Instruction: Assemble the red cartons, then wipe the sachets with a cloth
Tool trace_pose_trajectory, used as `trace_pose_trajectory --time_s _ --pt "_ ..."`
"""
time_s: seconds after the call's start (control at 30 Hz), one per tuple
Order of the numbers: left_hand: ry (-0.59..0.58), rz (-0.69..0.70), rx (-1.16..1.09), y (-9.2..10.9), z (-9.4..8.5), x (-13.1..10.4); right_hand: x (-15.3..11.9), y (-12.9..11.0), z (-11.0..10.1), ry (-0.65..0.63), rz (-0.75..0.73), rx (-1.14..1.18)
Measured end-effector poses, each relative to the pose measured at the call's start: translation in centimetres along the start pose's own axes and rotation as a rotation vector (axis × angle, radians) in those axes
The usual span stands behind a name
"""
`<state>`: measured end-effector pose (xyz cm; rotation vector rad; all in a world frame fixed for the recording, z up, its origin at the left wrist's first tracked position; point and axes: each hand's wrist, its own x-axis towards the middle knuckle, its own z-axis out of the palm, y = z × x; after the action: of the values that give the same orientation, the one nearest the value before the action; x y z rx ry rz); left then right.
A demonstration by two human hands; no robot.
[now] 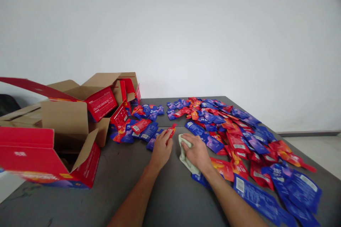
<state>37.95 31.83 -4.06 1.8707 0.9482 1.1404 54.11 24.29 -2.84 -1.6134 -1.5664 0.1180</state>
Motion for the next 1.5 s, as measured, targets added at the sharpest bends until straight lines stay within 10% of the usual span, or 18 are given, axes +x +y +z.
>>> trace_pose_trajectory --time_s 0.2,0.37,0.7,0.9,1.5 --pt "0.007 -0.060 0.553 -1.8 -0.5 -0.3 0.7 3.1 -1.8 -0.024 0.154 -0.104" --pt "-0.026 -0.007 0.445 -1.6 0.5 -0.7 1.2 4.2 -4.0 -0.032 0.349 -0.154" --pt "-0.551 0.386 0.135 5.5 4.1 -4.4 1.5 4.8 -5.3 0.090 0.422 -0.243" --pt "-0.796 0.382 0.165 4.8 4.6 -5.3 1.5 5.0 -5.1 0.200 0.360 -0.228" --pt "-0.428 0.117 0.270 -0.2 1.5 -3.0 1.6 4.9 -5.5 0.274 0.400 -0.149"
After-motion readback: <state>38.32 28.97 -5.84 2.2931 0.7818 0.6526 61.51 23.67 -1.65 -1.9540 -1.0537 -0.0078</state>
